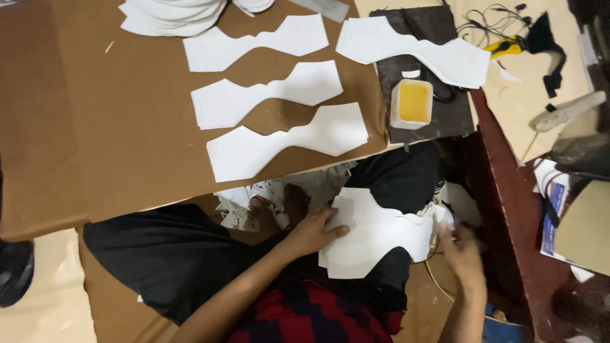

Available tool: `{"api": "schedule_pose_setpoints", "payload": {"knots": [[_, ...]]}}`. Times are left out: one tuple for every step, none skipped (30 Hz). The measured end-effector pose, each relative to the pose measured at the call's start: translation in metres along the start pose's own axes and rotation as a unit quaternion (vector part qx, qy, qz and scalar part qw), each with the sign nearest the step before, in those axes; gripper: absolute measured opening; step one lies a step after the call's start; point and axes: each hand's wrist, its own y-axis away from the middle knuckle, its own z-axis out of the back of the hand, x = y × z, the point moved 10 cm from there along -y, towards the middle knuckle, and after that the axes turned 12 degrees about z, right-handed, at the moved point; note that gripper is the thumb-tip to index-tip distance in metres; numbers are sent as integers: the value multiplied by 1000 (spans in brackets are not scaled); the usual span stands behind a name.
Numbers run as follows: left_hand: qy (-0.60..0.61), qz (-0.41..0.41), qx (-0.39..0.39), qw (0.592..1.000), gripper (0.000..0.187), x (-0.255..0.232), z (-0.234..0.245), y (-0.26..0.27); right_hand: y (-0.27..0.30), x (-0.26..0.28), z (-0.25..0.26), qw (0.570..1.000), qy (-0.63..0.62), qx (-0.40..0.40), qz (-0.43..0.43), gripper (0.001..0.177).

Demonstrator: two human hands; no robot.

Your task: Applying glue to pre-cut leather pieces and arranging them on a workspace

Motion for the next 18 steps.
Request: {"api": "schedule_pose_setpoints", "payload": {"knots": [[-1, -3, 3, 1000, 82, 1, -5, -7, 5, 0, -2, 1000, 1, -4, -2, 54], [11, 12, -22, 1000, 86, 7, -4, -14, 11, -11, -15, 993, -91, 21, -66, 60], [24, 26, -47, 998, 90, 13, -2, -20, 20, -19, -31, 974, -183, 47, -128, 67], [24, 26, -49, 998, 90, 12, 1, -24, 20, -24, -33, 974, -184, 47, -126, 67], [52, 47, -71, 995, 79, 17, 10, -27, 18, -24, -30, 978, -185, 21, -97, 59], [82, 70, -92, 990, 69, 23, 16, -29, 16, -25, -26, 980, -185, -5, -68, 52], [83, 71, -94, 990, 69, 28, 16, -31, 16, -27, -27, 980, -185, -3, -66, 52], [111, 72, -111, 985, 63, 34, 19, -32, 16, -30, -21, 985, -156, -25, -67, 53], [139, 74, -128, 979, 58, 40, 22, -34, 16, -33, -16, 989, -126, -47, -67, 55], [139, 75, -127, 979, 58, 39, 26, -32, 17, -31, -14, 989, -126, -46, -68, 55], [144, 73, -125, 979, 48, 38, 29, -30, 18, -29, -9, 992, -95, -56, -64, 49], [148, 72, -123, 979, 38, 36, 32, -28, 20, -27, -3, 994, -64, -66, -61, 43], [148, 72, -121, 979, 38, 30, 40, -22, 14, -44, -4, 994, -64, -66, -62, 43], [155, 63, -109, 980, 37, 23, 45, -15, 11, -54, 2, 995, -44, -92, -20, 33], [163, 54, -97, 980, 37, 16, 49, -8, 10, -64, 8, 993, -24, -117, 22, 28], [161, 59, -90, 981, 37, 14, 52, -4, 14, -53, 11, 993, -22, -116, 13, 28], [191, 28, -66, 979, 42, 5, 52, 0, 17, -33, 17, 992, 18, -119, 47, 27], [221, 0, -37, 975, 50, -4, 51, 5, 23, -15, 24, 988, 60, -120, 78, 27]]}}
